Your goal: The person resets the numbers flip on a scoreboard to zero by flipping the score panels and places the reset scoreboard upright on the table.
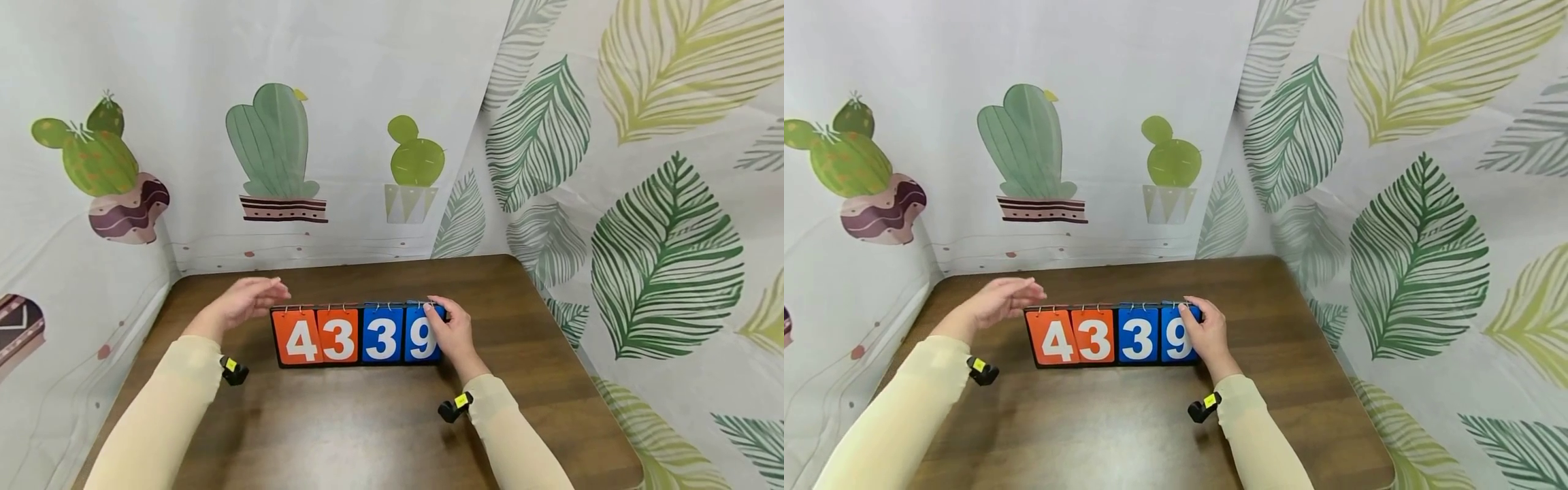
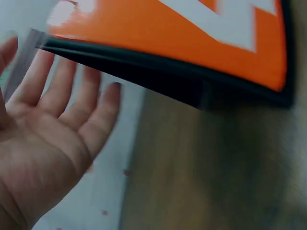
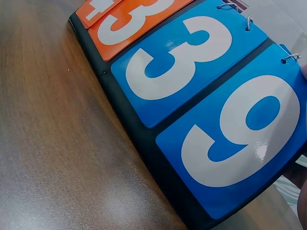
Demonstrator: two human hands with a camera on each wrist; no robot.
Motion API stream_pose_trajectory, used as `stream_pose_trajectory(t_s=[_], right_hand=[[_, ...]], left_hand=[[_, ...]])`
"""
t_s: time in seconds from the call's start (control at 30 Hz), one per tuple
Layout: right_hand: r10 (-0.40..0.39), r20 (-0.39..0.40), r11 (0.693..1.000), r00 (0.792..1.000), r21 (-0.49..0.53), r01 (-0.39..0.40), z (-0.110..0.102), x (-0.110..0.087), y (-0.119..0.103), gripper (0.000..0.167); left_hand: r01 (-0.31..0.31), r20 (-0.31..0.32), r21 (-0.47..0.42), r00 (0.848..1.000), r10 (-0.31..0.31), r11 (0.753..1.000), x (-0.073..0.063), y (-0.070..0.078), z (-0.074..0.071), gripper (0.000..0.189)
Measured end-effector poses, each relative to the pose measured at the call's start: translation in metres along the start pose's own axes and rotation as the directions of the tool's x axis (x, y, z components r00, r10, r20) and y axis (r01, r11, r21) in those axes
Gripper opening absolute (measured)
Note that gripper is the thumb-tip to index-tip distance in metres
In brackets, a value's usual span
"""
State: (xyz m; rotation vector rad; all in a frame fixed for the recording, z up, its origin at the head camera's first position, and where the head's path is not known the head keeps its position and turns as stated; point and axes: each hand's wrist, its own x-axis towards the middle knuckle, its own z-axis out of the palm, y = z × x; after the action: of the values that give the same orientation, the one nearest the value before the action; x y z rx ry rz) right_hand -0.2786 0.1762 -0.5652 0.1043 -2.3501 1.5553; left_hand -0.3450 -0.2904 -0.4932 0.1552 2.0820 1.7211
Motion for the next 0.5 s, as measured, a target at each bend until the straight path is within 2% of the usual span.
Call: stream_pose_trajectory(t_s=[0.07, 0.17, 0.4, 0.5], right_hand=[[0.003, -0.002, 1.000, 1.000, 0.006, -0.003, 0.000, 0.000, 0.000, 0.031], [0.000, -0.006, 1.000, 1.000, 0.014, 0.000, 0.001, 0.000, 0.000, 0.030], [0.000, -0.002, 1.000, 1.000, 0.015, 0.000, 0.001, 0.000, -0.001, 0.037], [-0.001, -0.007, 1.000, 1.000, 0.018, 0.001, 0.000, 0.000, -0.001, 0.034]], left_hand=[[0.079, 0.046, 0.111, 0.995, -0.085, 0.991, 0.007, -0.008, 0.000, 0.058], [0.152, 0.076, 0.179, 0.983, -0.168, 0.972, 0.014, -0.017, 0.000, 0.068], [0.235, 0.068, 0.242, 0.964, -0.259, 0.941, 0.022, -0.028, 0.004, 0.070], [0.277, 0.031, 0.264, 0.955, -0.295, 0.924, 0.022, -0.034, 0.007, 0.066]])
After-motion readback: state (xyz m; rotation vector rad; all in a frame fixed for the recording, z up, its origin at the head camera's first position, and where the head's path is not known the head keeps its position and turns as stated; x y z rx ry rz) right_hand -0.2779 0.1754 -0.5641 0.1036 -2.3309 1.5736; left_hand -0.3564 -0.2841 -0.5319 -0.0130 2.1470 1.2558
